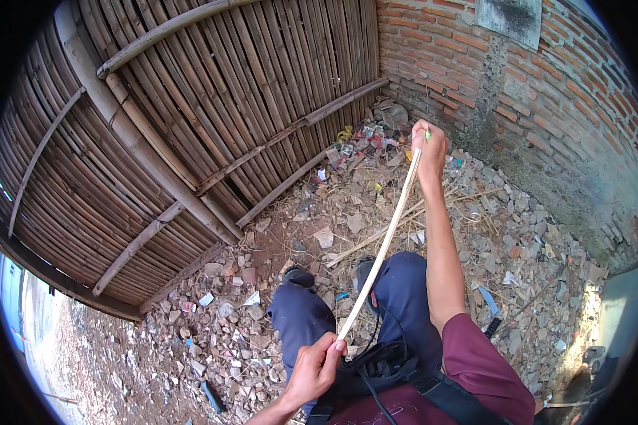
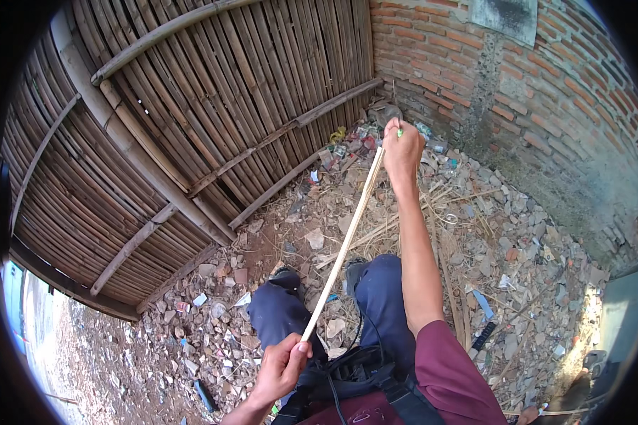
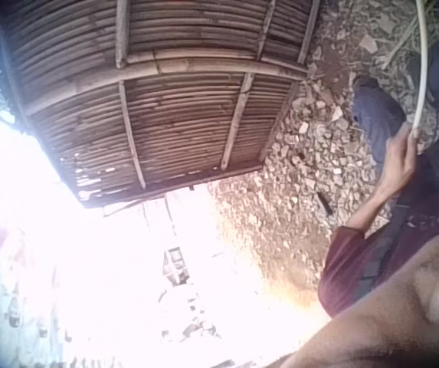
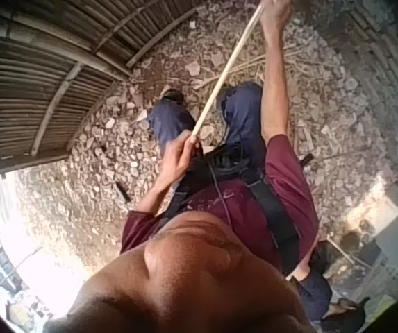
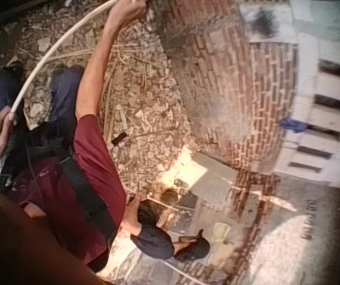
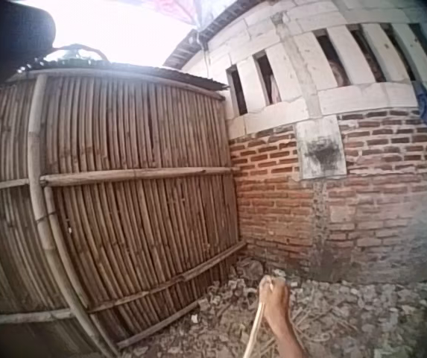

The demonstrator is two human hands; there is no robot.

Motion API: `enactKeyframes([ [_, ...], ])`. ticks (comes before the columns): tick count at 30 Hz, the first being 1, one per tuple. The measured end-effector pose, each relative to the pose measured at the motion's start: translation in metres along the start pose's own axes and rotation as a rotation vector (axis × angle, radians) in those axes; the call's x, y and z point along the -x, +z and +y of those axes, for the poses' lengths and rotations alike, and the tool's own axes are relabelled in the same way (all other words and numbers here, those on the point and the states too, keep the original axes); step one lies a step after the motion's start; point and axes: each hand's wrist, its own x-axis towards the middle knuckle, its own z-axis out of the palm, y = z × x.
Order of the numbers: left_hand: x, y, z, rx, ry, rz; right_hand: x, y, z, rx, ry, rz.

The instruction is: The person whittles and shapes a long thin bamboo strip using a small knife and a larger machete, removing thin shavings from the wood.

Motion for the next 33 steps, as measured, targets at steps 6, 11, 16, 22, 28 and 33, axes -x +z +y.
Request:
enactKeyframes([
  [6, -0.005, -0.007, -0.017, 0.033, -0.11, 0.06, 0.038, 0.004, 0.046, -0.696, 0.631, -0.881],
  [11, -0.022, -0.006, -0.031, 0.06, -0.046, 0.148, 0.106, 0.008, 0.025, -1.155, 0.885, -0.92],
  [16, -0.036, -0.012, -0.037, -0.1, -0.033, 0.197, 0.138, -0.003, -0.018, -1.176, 0.656, -0.885],
  [22, -0.035, -0.017, -0.043, -0.165, -0.106, 0.155, 0.145, -0.017, -0.047, -0.894, 0.516, -0.704],
  [28, -0.041, -0.023, -0.037, -0.074, -0.107, 0.048, 0.149, -0.03, -0.065, -0.879, 0.423, -0.765],
  [33, -0.058, -0.015, -0.027, -0.174, 0.188, 0.147, 0.16, -0.023, -0.075, -0.896, 0.338, -0.696],
])
